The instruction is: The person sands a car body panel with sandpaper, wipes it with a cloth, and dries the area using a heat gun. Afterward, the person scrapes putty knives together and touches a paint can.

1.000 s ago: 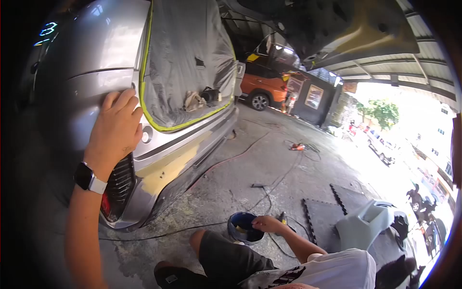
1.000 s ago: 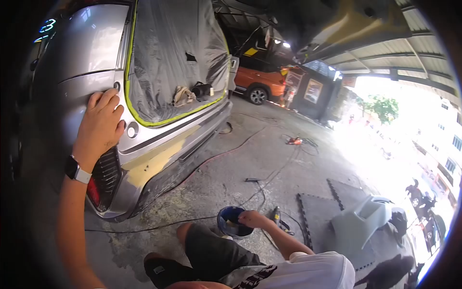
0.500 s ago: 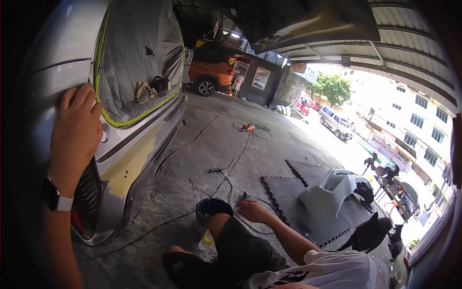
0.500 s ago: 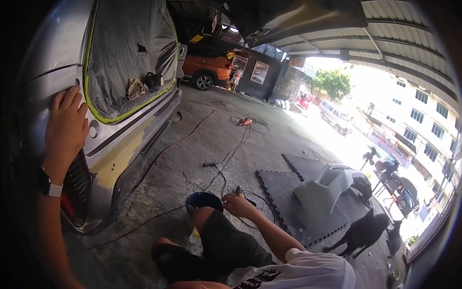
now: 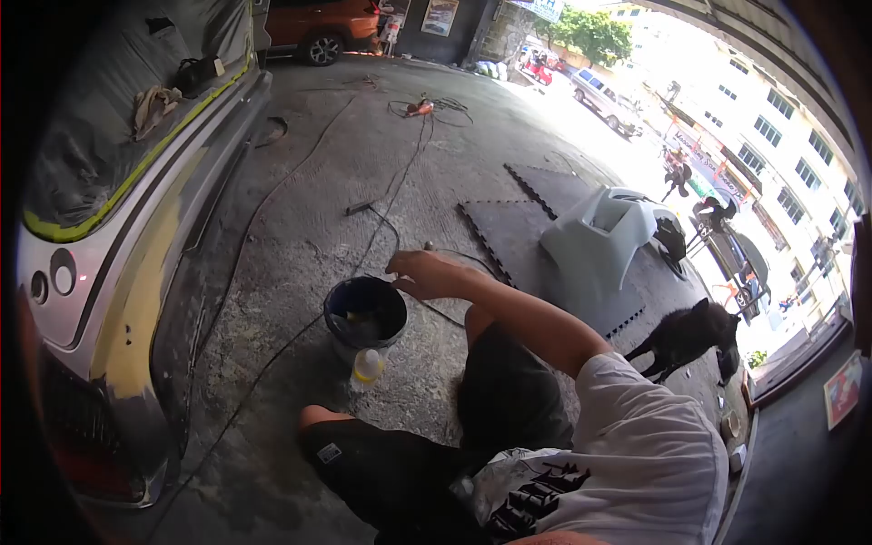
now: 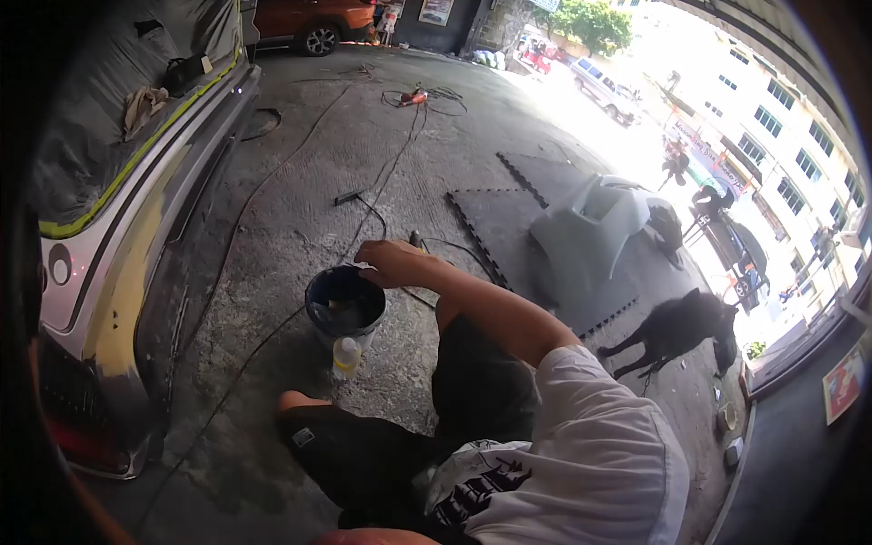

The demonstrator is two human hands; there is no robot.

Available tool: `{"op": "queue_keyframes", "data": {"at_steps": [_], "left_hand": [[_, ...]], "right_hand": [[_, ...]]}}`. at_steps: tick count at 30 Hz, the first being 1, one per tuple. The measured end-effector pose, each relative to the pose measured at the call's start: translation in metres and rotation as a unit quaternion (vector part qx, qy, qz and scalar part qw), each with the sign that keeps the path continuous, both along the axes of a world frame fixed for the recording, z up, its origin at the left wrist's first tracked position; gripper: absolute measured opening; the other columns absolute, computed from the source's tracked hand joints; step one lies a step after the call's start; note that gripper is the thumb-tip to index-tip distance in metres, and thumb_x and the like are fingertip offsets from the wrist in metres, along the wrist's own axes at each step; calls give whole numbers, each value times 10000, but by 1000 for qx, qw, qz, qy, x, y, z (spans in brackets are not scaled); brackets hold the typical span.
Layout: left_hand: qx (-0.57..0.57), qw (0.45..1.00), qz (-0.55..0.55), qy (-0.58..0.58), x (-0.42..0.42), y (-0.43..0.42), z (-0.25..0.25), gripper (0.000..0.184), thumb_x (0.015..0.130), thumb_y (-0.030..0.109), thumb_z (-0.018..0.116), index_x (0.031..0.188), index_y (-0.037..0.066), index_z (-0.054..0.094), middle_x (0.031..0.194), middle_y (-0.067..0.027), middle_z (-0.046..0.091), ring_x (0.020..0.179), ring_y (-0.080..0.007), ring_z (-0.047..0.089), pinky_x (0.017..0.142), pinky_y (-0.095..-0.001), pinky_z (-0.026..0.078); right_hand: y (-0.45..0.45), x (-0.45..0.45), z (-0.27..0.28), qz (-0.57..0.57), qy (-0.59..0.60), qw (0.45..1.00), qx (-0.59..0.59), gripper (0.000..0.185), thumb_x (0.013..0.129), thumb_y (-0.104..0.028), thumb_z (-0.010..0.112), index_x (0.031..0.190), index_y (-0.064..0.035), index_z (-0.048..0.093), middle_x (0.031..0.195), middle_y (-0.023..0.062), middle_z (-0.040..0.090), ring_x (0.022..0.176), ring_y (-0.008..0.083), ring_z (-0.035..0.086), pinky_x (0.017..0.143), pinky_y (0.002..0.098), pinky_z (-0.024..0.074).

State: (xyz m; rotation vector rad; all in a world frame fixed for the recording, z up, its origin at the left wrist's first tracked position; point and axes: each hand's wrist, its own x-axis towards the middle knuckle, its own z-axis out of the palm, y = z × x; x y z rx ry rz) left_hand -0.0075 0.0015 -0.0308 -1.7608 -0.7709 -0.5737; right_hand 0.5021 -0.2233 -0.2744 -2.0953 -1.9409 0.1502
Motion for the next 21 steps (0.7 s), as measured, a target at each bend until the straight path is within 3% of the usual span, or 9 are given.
{"op": "queue_keyframes", "data": {"at_steps": [5, 7, 8, 10, 11, 14, 17, 20, 21], "left_hand": [[22, 998, -5, 50, 28, -2, -10, 289, 939, 330, 622, 1002, 54, 679, 1246, -95, 652, 1203, -325, 591, 1001, -524, 415], [39, 982, -169, -74, 52, -29, -41, 347, 957, 378, 602, 1015, 47, 692, 1261, -94, 651, 1134, -355, 620, 987, -567, 408], [-21, 968, -165, -186, 74, -40, -77, 358, 934, 372, 599, 994, 44, 728, 1236, -101, 680, 1111, -369, 635, 1067, -599, 366], [-210, 945, -149, -200, 46, -31, -162, 444, 981, 23, 618, 1421, 37, 567, 1491, -133, 543, 1316, -233, 562, 1103, -372, 435], [-285, 909, -227, -204, 110, -57, -187, 332, 948, -17, 620, 1277, 17, 651, 1403, -141, 608, 1285, -282, 580, 1098, -408, 425], [-496, 849, -148, -109, 202, -96, -273, 367, 879, 150, 687, 1216, 16, 636, 1445, -166, 525, 1306, -348, 528, 1096, -474, 386], [-639, 761, -80, -77, 229, -122, -357, 422, 849, 178, 733, 1232, 28, 638, 1477, -153, 496, 1254, -362, 546, 1066, -469, 411], [-672, 737, -46, -51, 221, -152, -404, 472, 839, 219, 764, 1259, 54, 626, 1485, -153, 492, 1285, -355, 538, 1060, -483, 413], [-684, 727, -28, -57, 216, -162, -411, 467, 847, 230, 763, 1262, 64, 630, 1477, -152, 501, 1290, -358, 535, 1060, -479, 415]], "right_hand": [[33, 92, -61, -89, -23, 994, -57, 460, 965, -311, 642, 1311, -10, 599, 1302, 196, 621, 1159, 391, 623, 979, 469, 501], [71, 157, -120, -86, -27, 994, -57, 517, 947, -350, 668, 1331, -12, 592, 1291, 221, 623, 1179, 407, 604, 1000, 481, 485], [89, 186, -148, -78, -21, 995, -53, 539, 939, -378, 677, 1321, -6, 598, 1258, 238, 634, 1166, 418, 608, 990, 481, 492], [105, 203, -161, -75, -26, 995, -66, 584, 930, -469, 661, 1270, 3, 629, 1176, 260, 665, 1136, 436, 624, 972, 491, 502], [115, 208, -168, -82, -15, 994, -77, 610, 918, -516, 657, 1226, 11, 652, 1142, 268, 679, 1139, 443, 624, 977, 493, 501], [147, 209, -195, -81, 69, 978, -181, 760, 903, -682, 585, 1267, -18, 646, 1244, 254, 668, 1222, 418, 606, 1010, 473, 491], [167, 192, -231, 23, 90, 975, -203, 719, 916, -675, 571, 1283, -62, 649, 1239, 224, 682, 1200, 411, 625, 1012, 468, 491], [186, 177, -249, 101, 35, 969, -221, 557, 966, -535, 560, 1235, -60, 665, 1175, 237, 700, 1111, 409, 664, 953, 487, 520], [192, 177, -260, 111, 0, 973, -204, 480, 962, -453, 572, 1153, -30, 694, 1025, 238, 733, 988, 401, 705, 874, 495, 550]]}}
